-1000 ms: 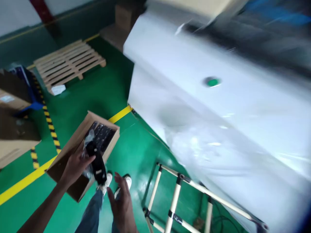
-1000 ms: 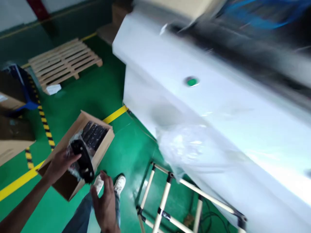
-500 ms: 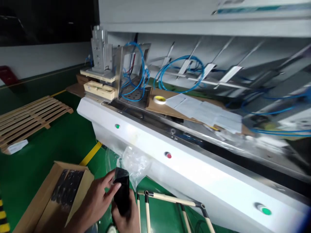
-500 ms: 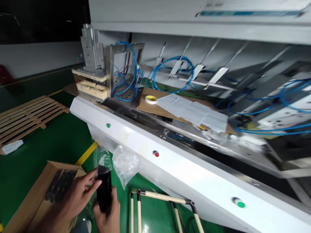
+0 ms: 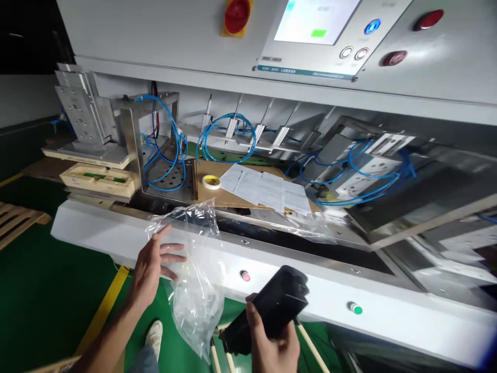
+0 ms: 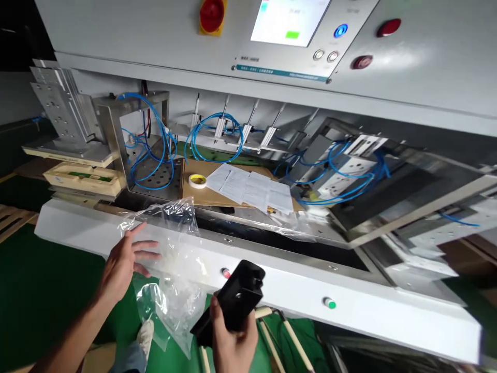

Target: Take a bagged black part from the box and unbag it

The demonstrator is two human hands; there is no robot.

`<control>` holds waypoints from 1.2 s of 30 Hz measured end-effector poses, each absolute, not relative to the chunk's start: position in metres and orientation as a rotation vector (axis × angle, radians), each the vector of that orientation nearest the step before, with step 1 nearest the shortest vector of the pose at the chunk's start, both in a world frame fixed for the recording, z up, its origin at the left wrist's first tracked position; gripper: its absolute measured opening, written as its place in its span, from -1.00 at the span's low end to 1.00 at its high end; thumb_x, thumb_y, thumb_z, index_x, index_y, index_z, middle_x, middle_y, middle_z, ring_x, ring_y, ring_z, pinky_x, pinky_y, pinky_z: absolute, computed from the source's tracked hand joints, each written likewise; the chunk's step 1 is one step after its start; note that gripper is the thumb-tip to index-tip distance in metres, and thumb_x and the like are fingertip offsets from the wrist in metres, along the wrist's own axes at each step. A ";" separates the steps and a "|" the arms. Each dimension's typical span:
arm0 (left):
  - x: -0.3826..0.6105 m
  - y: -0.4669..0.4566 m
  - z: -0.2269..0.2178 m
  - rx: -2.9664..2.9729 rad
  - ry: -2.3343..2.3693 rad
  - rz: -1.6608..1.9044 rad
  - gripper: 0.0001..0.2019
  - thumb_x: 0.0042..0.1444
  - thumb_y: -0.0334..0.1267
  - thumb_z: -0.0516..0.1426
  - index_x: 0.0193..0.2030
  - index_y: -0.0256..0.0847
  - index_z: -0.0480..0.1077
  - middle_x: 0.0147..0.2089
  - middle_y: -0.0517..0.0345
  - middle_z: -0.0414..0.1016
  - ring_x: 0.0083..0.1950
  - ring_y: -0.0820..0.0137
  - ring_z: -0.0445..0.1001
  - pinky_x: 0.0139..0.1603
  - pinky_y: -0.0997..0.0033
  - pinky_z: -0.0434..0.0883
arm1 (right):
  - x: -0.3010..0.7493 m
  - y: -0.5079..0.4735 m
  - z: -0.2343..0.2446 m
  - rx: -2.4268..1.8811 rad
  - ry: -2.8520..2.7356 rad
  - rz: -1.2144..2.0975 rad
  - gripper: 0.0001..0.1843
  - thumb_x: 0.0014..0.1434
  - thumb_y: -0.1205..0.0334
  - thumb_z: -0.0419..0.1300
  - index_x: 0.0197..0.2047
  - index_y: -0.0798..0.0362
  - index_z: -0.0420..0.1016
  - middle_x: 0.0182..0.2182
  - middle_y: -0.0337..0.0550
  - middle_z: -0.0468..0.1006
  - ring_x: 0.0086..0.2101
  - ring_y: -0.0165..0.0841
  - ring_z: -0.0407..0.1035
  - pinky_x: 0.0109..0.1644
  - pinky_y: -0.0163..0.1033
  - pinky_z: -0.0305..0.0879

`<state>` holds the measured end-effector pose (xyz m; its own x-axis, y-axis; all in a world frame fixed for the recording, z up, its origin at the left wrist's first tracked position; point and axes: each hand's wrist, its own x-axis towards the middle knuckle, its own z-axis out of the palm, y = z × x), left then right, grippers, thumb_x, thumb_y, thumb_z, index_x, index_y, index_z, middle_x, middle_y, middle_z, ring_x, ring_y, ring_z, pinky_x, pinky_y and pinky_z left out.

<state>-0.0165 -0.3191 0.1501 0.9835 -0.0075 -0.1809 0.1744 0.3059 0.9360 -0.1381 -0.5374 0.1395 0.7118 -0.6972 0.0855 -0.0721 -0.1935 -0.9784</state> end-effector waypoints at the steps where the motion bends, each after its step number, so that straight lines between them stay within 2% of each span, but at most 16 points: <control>1: -0.005 -0.316 0.147 1.218 0.196 -0.130 -0.23 0.40 0.33 -0.04 0.54 -0.13 0.18 0.06 -0.23 0.65 -0.10 0.09 0.72 -0.53 0.38 0.58 | -0.133 -0.535 0.147 -1.696 0.646 -0.618 -0.39 0.04 -0.23 0.46 -0.08 0.14 0.67 -0.30 0.02 0.72 -0.30 -0.09 0.60 -0.29 -0.16 0.56; 4: 0.018 -0.315 0.133 1.125 0.371 -0.143 -0.37 0.49 0.17 -0.08 0.52 -0.14 0.20 0.06 -0.22 0.64 -0.16 0.18 0.71 -0.50 0.44 0.56 | -0.115 -0.522 0.164 -1.741 0.650 -0.524 -0.39 0.06 -0.27 0.40 -0.06 0.09 0.66 -0.27 0.00 0.71 -0.29 -0.10 0.58 -0.27 -0.15 0.55; 7: 0.026 -0.319 0.117 1.063 0.490 -0.123 -0.46 0.54 0.06 -0.13 0.53 -0.06 0.16 0.08 -0.17 0.63 -0.18 0.27 0.71 -0.37 0.42 0.60 | -0.092 -0.514 0.173 -1.850 0.564 -0.327 -0.44 0.09 -0.21 0.38 -0.05 0.07 0.60 -0.28 -0.07 0.68 -0.29 -0.18 0.53 -0.25 -0.19 0.50; 10: 0.029 -0.326 0.100 0.980 0.575 -0.094 -0.48 0.56 0.01 -0.17 0.54 -0.03 0.13 0.16 -0.17 0.60 -0.08 0.28 0.70 -0.17 0.33 0.65 | -0.064 -0.517 0.169 -1.992 0.484 -0.122 -0.56 0.07 -0.13 0.36 -0.17 0.06 0.53 -0.42 -0.22 0.54 -0.39 -0.29 0.39 -0.34 -0.24 0.37; 13: 0.031 -0.333 0.085 0.890 0.620 -0.102 -0.47 0.54 0.04 -0.14 0.55 0.00 0.10 0.26 -0.17 0.54 0.08 0.26 0.67 0.04 0.26 0.64 | -0.037 -0.525 0.151 -2.087 0.473 -0.035 -0.64 0.05 -0.11 0.31 -0.30 0.00 0.42 -0.53 -0.34 0.36 -0.48 -0.36 0.21 -0.41 -0.25 0.22; 17: 0.031 -0.334 0.071 0.813 0.654 -0.152 -0.50 0.52 0.07 -0.09 0.44 -0.07 0.23 0.30 -0.17 0.53 0.24 0.22 0.59 0.22 0.22 0.57 | -0.008 -0.538 0.119 -2.192 0.515 -0.080 -0.62 0.06 -0.17 0.25 -0.27 -0.05 0.37 -0.52 -0.30 0.43 -0.47 -0.30 0.27 -0.33 -0.20 0.25; 20: 0.028 -0.327 0.062 0.784 0.710 -0.149 -0.57 0.49 0.00 -0.05 0.34 -0.13 0.31 0.23 -0.20 0.57 0.23 0.16 0.60 0.23 0.12 0.56 | 0.007 -0.550 0.102 -2.264 0.521 -0.107 -0.59 0.09 -0.17 0.21 -0.16 -0.04 0.42 -0.44 -0.19 0.54 -0.42 -0.22 0.40 -0.26 -0.15 0.31; 24: 0.023 -0.316 0.053 0.864 0.686 -0.093 -0.61 0.39 -0.06 0.03 0.21 -0.20 0.39 0.09 -0.21 0.63 0.11 0.10 0.66 0.22 -0.01 0.56 | 0.021 -0.565 0.094 -2.340 0.538 -0.108 -0.58 0.11 -0.14 0.20 -0.09 -0.04 0.44 -0.37 -0.10 0.59 -0.32 -0.14 0.51 -0.21 -0.14 0.33; 28: 0.027 -0.311 0.050 1.045 0.699 -0.062 -0.56 0.38 0.08 0.05 0.12 -0.24 0.42 0.02 -0.23 0.64 -0.07 0.13 0.71 0.01 0.11 0.63 | 0.031 -0.577 0.095 -2.364 0.527 -0.094 -0.61 0.15 -0.09 0.19 -0.05 -0.04 0.44 -0.34 -0.10 0.61 -0.30 -0.15 0.52 -0.20 -0.16 0.32; 31: 0.032 -0.308 0.050 1.155 0.723 -0.055 -0.58 0.24 0.02 0.20 0.08 -0.24 0.41 -0.05 -0.18 0.64 -0.21 0.20 0.69 -0.20 0.25 0.62 | 0.035 -0.582 0.096 -2.379 0.498 -0.088 -0.63 0.18 -0.03 0.22 -0.02 -0.03 0.47 -0.30 -0.06 0.64 -0.28 -0.15 0.54 -0.20 -0.17 0.32; 34: 0.033 -0.297 0.048 1.253 0.666 0.038 -0.48 0.07 -0.01 0.28 0.10 -0.23 0.37 -0.02 -0.14 0.61 -0.15 0.17 0.66 -0.23 0.26 0.60 | 0.036 -0.585 0.097 -2.387 0.484 -0.091 -0.63 0.19 -0.01 0.23 -0.01 -0.02 0.48 -0.29 -0.04 0.65 -0.27 -0.14 0.56 -0.21 -0.17 0.32; 36: 0.033 -0.287 0.047 1.365 0.642 0.183 -0.39 0.05 0.06 0.29 0.18 -0.20 0.34 0.10 -0.16 0.56 -0.01 0.12 0.62 -0.16 0.22 0.58 | 0.036 -0.586 0.097 -2.386 0.485 -0.093 -0.62 0.19 -0.02 0.22 0.00 -0.01 0.48 -0.28 -0.03 0.66 -0.26 -0.12 0.57 -0.21 -0.17 0.33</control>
<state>0.0326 -0.2870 0.0472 0.8170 0.4802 -0.3192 0.2398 0.2203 0.9455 0.0357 -0.5863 0.0967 0.9276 -0.3681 -0.0634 -0.3188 -0.6920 -0.6477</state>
